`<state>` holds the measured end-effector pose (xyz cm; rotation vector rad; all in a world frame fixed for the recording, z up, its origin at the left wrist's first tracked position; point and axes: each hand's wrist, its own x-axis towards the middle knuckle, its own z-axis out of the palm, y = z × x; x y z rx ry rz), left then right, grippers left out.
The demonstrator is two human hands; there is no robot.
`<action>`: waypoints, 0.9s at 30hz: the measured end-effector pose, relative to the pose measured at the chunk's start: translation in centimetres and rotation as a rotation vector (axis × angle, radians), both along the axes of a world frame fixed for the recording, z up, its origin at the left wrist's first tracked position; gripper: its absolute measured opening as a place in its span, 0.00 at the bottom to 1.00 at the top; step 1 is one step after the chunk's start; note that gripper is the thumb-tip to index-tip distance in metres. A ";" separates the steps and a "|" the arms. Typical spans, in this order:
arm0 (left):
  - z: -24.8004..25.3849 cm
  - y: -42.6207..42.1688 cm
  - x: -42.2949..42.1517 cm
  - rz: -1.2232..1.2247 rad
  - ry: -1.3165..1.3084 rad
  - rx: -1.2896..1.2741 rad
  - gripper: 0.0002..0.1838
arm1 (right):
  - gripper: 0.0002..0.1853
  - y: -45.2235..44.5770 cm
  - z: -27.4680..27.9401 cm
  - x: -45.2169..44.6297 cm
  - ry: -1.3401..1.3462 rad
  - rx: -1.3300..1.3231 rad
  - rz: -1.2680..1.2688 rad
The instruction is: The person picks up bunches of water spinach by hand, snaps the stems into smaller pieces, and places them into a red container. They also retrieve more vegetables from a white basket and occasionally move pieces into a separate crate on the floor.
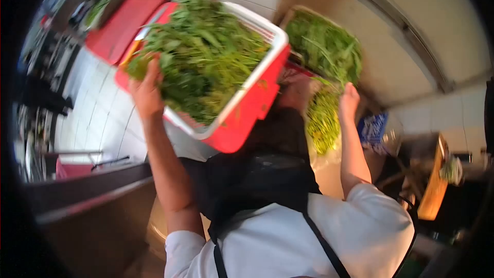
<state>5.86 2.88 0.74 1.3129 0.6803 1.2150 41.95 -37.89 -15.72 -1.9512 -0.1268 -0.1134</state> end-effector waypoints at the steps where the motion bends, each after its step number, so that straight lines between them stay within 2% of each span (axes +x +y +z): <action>1: -0.7 -0.3 0.0 0.010 0.040 0.008 0.13 | 0.25 -2.4 -2.9 1.0 0.072 0.053 -0.042; 4: -3.0 -0.1 -0.2 0.015 0.003 0.053 0.12 | 0.16 -6.5 -7.1 0.6 0.239 0.180 -0.143; 5: -3.5 -0.1 -0.1 0.034 -0.054 0.062 0.11 | 0.15 -7.6 -7.7 0.2 0.340 0.205 -0.147; 8: -3.6 -0.5 0.0 0.023 -0.117 0.005 0.13 | 0.13 -9.2 -9.4 -0.1 0.425 0.198 -0.194; 14: -5.5 0.0 -0.5 -0.041 -0.215 -0.025 0.11 | 0.11 -10.2 -11.4 0.5 0.432 0.269 -0.244; 16: -6.1 0.1 -0.7 -0.067 -0.251 -0.038 0.12 | 0.11 -11.4 -12.5 1.0 0.556 0.327 -0.321; 21: -6.3 -1.0 -0.3 0.011 -0.102 -0.054 0.13 | 0.12 -12.5 -14.5 4.2 0.681 0.580 -0.642; 22: -5.7 -1.4 -0.1 0.035 -0.049 -0.053 0.13 | 0.13 -12.1 -13.8 4.6 0.650 0.707 -0.568; 23: -5.3 -1.8 0.0 0.028 0.005 -0.048 0.11 | 0.15 -11.3 -13.0 4.8 0.691 0.721 -0.485; 24: -5.6 -1.5 0.1 0.018 0.020 0.125 0.09 | 0.21 -12.5 -15.7 6.8 0.757 0.461 -0.360; 25: -5.2 -1.5 0.3 -0.014 0.014 0.177 0.07 | 0.27 -9.1 -12.2 5.5 0.720 0.177 -0.458; 27: -5.0 -2.0 0.7 -0.059 -0.215 0.021 0.08 | 0.26 -5.9 -11.1 4.3 0.471 -0.016 -0.338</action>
